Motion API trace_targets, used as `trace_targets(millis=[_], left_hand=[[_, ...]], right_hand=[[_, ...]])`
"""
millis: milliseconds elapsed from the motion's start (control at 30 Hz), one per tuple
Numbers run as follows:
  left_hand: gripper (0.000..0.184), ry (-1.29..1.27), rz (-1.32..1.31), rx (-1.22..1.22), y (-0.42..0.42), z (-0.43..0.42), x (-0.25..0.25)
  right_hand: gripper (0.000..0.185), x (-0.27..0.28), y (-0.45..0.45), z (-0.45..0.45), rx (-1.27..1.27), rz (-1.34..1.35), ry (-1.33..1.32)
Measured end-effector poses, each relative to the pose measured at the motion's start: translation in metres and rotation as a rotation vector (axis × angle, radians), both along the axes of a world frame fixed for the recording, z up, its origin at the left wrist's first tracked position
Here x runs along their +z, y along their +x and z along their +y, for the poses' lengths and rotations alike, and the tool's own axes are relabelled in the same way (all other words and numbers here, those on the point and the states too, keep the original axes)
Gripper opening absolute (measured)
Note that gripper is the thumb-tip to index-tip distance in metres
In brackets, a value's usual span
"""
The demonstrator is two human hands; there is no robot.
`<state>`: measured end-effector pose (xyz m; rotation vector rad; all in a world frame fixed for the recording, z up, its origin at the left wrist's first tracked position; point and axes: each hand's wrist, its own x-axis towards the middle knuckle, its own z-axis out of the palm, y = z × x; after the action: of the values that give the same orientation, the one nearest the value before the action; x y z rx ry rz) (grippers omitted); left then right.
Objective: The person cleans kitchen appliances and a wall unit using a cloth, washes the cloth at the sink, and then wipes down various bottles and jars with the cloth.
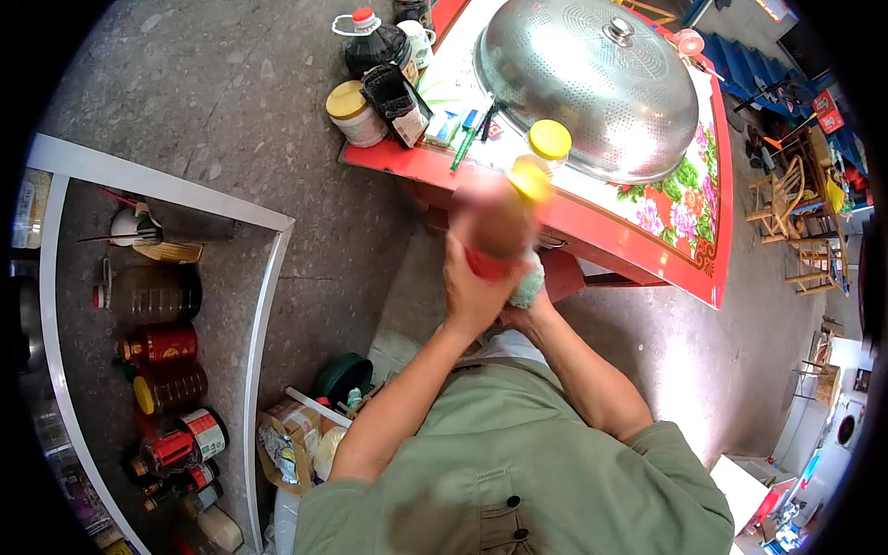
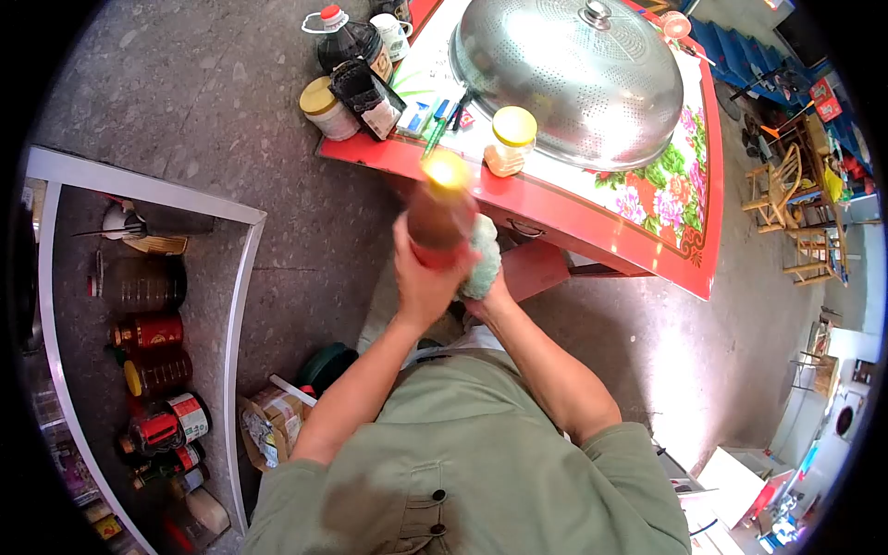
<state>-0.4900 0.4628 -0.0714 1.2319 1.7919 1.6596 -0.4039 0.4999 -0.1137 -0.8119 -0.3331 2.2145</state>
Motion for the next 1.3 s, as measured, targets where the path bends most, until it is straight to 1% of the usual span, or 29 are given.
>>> trace_targets(millis=[33,67,100,133,167,200,233,300,367,400,433,500,567,633,667,700,767,800,833,867,900,967,1000,1033,1100,1133,1167,1233,1300], left_hand=[[0.08,-0.041,-0.171,0.064,-0.002,0.011,-0.006],[0.08,-0.043,-0.173,0.064,-0.001,0.022,-0.009],[0.073,0.086,-0.266,0.08,0.0,0.032,-0.011],[0.066,0.217,-0.358,0.099,0.001,0.039,-0.012],[0.066,0.214,-0.357,0.101,0.001,0.042,-0.006],[0.062,0.232,-0.461,0.064,0.002,0.044,0.005],[0.059,0.249,-0.567,0.024,0.003,0.045,0.011],[0.057,0.14,-0.54,-0.021,-0.002,0.043,0.008],[0.058,0.017,-0.553,-0.169,-0.002,0.045,0.0],[0.061,0.022,-0.428,-0.147,0.0,0.046,-0.003],[0.061,0.016,-0.433,-0.159,0.001,0.045,-0.006],[0.067,-0.204,0.051,-0.133,-0.003,0.046,0.002],[0.071,-0.269,0.139,-0.19,-0.006,0.044,-0.011],[0.067,-0.109,-0.091,-0.251,-0.003,0.038,-0.02],[0.069,-0.164,-0.143,-0.271,0.001,0.034,-0.034],[0.07,-0.17,-0.131,-0.274,0.01,0.032,-0.033],[0.074,-0.03,-0.044,-0.285,0.025,0.031,-0.032],[0.077,0.017,-0.042,-0.303,0.031,0.03,-0.033],[0.078,0.024,0.096,-0.29,0.034,0.029,-0.036],[0.078,-0.012,0.112,-0.287,0.036,0.031,-0.035],[0.078,-0.048,0.126,-0.285,0.037,0.031,-0.034],[0.078,0.013,-0.021,-0.29,0.033,0.041,-0.039],[0.077,0.053,-0.049,-0.253,0.031,0.045,-0.04],[0.077,-0.015,-0.054,-0.228,0.026,0.047,-0.041],[0.074,-0.059,-0.125,-0.227,0.016,0.053,-0.039],[0.073,-0.002,0.043,-0.131,0.012,0.057,-0.036],[0.072,-0.025,-0.006,-0.109,0.004,0.064,-0.044],[0.071,-0.062,-0.135,-0.034,-0.019,0.086,-0.053],[0.069,0.01,-0.067,0.032,-0.034,0.112,-0.074]], right_hand=[[0.042,0.001,-0.007,0.0,-0.018,0.032,0.033],[0.04,0.004,-0.014,0.0,-0.033,-0.26,0.438],[0.037,0.008,-0.02,-0.001,-0.109,-0.18,0.319],[0.037,0.0,-0.016,0.011,-0.133,-0.606,0.846],[0.037,-0.01,-0.013,0.024,-0.15,-1.035,1.368],[0.037,-0.013,-0.014,0.032,-0.148,-1.034,1.364],[0.037,-0.016,-0.015,0.04,-0.159,-0.777,1.159],[0.038,-0.024,-0.014,0.051,-0.172,-0.534,0.94],[0.039,-0.036,-0.011,0.059,-0.236,0.055,0.208],[0.039,-0.043,-0.008,0.058,-0.255,0.093,0.182],[0.039,-0.05,-0.005,0.054,-0.268,0.086,0.18],[0.038,-0.054,-0.003,0.046,-0.273,-0.03,-0.026],[0.034,-0.063,0.003,0.044,-0.314,-0.143,-0.03],[0.029,-0.079,0.011,0.046,-0.302,-0.11,0.057],[0.024,-0.073,0.016,0.051,-0.287,-0.114,0.121],[0.024,-0.095,0.02,0.06,-0.266,-0.235,0.311],[0.023,-0.114,0.027,0.07,-0.236,-0.297,0.355],[0.024,-0.111,0.033,0.076,-0.21,0.175,0.028],[0.025,-0.109,0.037,0.076,-0.213,0.129,-0.121],[0.025,-0.1,0.039,0.077,-0.226,0.087,-0.273],[0.025,-0.118,0.04,0.079,-0.261,0.102,-0.221],[0.023,-0.133,0.034,0.088,-0.326,0.131,-0.055],[0.019,-0.131,0.036,0.09,-0.372,-0.007,-0.02],[0.022,-0.13,0.038,0.092,-0.412,-0.152,0.007],[0.025,-0.119,0.041,0.098,-0.411,-0.247,0.191],[0.03,-0.11,0.05,0.097,-0.368,-0.214,0.24],[0.032,-0.085,0.057,0.094,-0.359,-0.122,0.18],[0.024,-0.041,0.073,0.09,-0.182,0.069,0.197],[0.026,-0.01,0.086,0.09,-0.079,0.083,0.124]])
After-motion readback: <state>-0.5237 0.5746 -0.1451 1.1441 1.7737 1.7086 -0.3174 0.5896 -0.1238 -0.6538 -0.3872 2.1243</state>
